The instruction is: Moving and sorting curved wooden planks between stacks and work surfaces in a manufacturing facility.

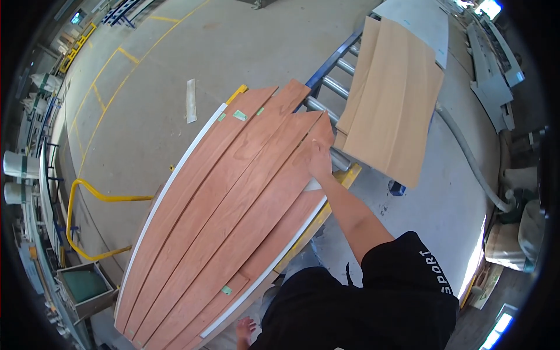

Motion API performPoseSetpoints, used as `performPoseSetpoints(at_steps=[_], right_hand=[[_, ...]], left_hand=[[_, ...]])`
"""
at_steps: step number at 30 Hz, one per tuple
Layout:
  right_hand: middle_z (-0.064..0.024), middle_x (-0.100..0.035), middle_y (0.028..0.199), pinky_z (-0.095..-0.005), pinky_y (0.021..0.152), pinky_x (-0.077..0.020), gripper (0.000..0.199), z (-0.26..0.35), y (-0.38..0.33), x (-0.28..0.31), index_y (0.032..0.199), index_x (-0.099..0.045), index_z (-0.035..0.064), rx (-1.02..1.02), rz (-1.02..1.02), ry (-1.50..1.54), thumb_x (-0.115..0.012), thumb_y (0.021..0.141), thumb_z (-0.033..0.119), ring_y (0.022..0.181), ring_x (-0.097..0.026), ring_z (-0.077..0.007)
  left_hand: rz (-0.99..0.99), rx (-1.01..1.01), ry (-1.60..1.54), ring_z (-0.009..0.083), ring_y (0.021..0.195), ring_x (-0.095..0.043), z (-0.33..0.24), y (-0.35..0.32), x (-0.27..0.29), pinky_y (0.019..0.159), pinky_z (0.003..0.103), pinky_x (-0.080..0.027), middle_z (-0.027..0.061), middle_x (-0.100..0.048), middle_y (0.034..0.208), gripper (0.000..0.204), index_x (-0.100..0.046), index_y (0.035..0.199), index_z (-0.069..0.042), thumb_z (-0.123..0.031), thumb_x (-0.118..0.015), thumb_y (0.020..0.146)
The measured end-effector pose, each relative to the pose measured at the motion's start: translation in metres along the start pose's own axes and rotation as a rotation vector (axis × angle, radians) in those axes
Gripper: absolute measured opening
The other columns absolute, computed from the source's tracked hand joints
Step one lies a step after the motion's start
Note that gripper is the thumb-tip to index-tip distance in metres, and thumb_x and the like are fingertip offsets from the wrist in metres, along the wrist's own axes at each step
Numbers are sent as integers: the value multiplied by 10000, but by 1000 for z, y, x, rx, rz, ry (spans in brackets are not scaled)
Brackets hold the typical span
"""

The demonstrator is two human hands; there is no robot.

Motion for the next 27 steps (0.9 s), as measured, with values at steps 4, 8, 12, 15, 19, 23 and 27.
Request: performPoseSetpoints(at_steps=[4, 8, 12, 15, 19, 23, 27], right_hand=[[-212, -526, 1259, -442, 978, -456, 615, 7, 27, 3, 1330, -453, 8, -173, 331, -12, -675, 793, 207, 1157, -522, -390], [-221, -614, 1105, -465, 925, -475, 473, -4, 84, 11, 1240, -558, 42, -90, 222, 18, -649, 810, 216, 1062, -579, -394], [-194, -674, 1050, -493, 901, -468, 321, 38, 159, 18, 1152, -641, 97, 209, 285, -188, -495, 892, 217, 1019, -620, -390], [-188, -619, 1227, -454, 992, -441, 457, 30, 187, -28, 1286, -560, 68, 58, 608, -204, -515, 904, 316, 1139, -579, -370], [-151, -638, 1208, -390, 949, -464, 581, -24, 202, -39, 1287, -532, -12, 315, 485, 323, -684, 815, 292, 1110, -596, -306], [-173, -639, 1188, -388, 932, -472, 678, -45, 218, -45, 1304, -525, -32, 343, 535, 167, -756, 718, 218, 1084, -600, -304], [-196, -632, 1203, -393, 970, -450, 589, 33, 178, -55, 1298, -526, -48, 287, 686, 101, -694, 756, 113, 1123, -586, -309]], left_hand=[[-170, 56, -165, 244, 840, -662, -20, -28, -40, 724, 371, -524, 97, -662, 1013, 360, -556, 1164, -92, -355, -604, 924], [-218, 4, -202, 234, 847, -661, -37, -41, -71, 726, 374, -526, 95, -668, 1011, 354, -571, 1161, -76, -339, -609, 928], [-286, 3, -244, 197, 839, -657, -41, -64, -88, 708, 327, -523, 73, -677, 971, 329, -605, 1133, -55, -313, -613, 930], [-362, -50, -279, 135, 809, -644, -22, -78, -98, 696, 271, -508, 44, -684, 931, 312, -633, 1121, -44, -295, -592, 938], [-444, -76, -155, 148, 800, -631, -18, -85, -120, 730, 313, -511, 58, -692, 904, 330, -656, 1105, -25, -299, -592, 933], [-485, -42, -233, 164, 826, -639, -16, -111, -146, 753, 324, -514, 81, -699, 928, 383, -653, 1133, -19, -334, -612, 919], [-618, 51, -345, 177, 833, -642, 35, -153, -177, 766, 327, -514, 92, -700, 939, 373, -663, 1132, -30, -331, -619, 915]])
Point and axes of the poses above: each hand's wrist, its own y-axis towards the middle knuckle, its own x-axis out of the back of the hand, z = x × y, the point moved 2 cm from there along y, towards the middle knuckle
